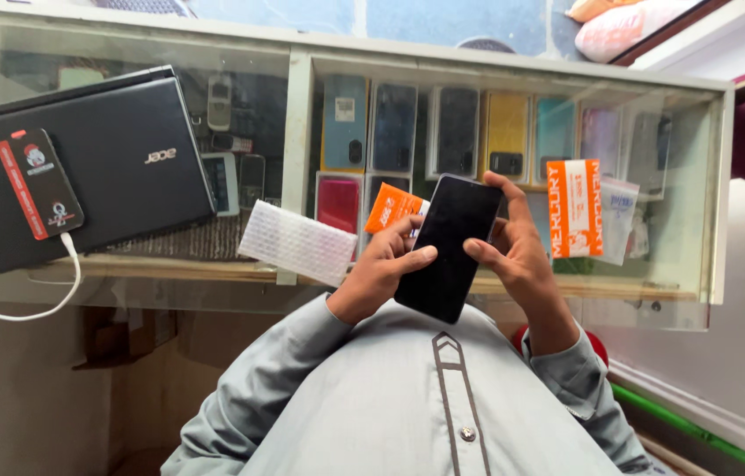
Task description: The person assembles a smartphone by aligning and snapping the back cover onto the phone body, then peels off protective film from the screen. The person then moves to a workbench and picks up a screwdriver.
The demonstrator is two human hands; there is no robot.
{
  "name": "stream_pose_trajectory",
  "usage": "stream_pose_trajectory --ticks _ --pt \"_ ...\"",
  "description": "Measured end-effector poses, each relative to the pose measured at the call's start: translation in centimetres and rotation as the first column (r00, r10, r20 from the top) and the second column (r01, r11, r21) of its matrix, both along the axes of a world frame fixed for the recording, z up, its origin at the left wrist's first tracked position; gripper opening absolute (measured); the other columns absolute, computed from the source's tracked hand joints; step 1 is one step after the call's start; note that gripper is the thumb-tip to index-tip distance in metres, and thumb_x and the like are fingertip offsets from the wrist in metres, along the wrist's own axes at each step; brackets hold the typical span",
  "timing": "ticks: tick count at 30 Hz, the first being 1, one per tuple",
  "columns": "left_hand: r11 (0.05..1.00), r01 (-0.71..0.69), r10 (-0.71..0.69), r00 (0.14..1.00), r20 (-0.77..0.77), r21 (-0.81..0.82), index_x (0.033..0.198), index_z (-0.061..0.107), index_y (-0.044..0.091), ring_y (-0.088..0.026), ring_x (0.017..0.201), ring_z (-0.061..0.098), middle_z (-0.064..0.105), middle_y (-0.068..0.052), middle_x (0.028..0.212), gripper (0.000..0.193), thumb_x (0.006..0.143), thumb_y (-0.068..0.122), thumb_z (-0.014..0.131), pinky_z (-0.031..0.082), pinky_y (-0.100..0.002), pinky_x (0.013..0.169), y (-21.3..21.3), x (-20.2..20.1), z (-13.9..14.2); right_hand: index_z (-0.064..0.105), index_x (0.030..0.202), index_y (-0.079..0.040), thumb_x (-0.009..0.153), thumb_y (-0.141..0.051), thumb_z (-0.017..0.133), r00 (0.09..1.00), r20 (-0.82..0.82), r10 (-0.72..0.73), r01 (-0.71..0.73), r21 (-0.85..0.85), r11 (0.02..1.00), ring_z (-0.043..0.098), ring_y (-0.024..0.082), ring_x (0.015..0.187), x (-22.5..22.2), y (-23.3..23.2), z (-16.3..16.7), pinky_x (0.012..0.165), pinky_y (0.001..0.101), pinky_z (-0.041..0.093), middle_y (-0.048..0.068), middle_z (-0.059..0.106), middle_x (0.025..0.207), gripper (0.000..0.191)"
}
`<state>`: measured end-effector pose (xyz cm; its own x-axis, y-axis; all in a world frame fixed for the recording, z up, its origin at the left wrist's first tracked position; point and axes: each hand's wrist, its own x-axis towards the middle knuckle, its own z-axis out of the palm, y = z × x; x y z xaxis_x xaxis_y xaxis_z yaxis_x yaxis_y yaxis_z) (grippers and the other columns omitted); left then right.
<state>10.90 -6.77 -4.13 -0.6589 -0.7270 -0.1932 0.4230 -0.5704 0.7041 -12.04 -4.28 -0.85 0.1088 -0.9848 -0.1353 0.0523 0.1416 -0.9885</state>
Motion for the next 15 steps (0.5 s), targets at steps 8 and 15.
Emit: stream_pose_trajectory --ticks 8,15 --pt "0.934 0.179 -0.119 0.972 -0.202 0.31 0.148 0.042 0.003 -0.014 0.112 0.064 0.063 -0.008 0.125 0.052 0.103 0.019 0.061 0.054 -0.032 0.098 -1.0 -1.0 -0.7 0.011 0.168 -0.014 0.087 -0.046 0.084 0.888 0.46 0.016 -0.033 0.028 0.999 0.054 0.03 0.136 2.1 -1.7 -0.9 0.116 0.0441 0.044 0.023 0.045 0.154 0.114" --pt "0.946 0.221 -0.163 0.956 -0.242 0.236 0.157 0.033 0.003 -0.014 0.124 0.057 0.055 -0.008 0.137 0.063 0.105 0.025 0.06 0.047 -0.032 0.106 -0.6 -0.9 -0.2 -0.003 0.17 -0.023 0.085 -0.043 0.079 0.809 0.577 0.114 -0.162 0.033 0.986 0.057 0.039 0.13 3.0 -1.3 0.1 0.115 0.0507 0.044 0.031 0.049 0.144 0.12"
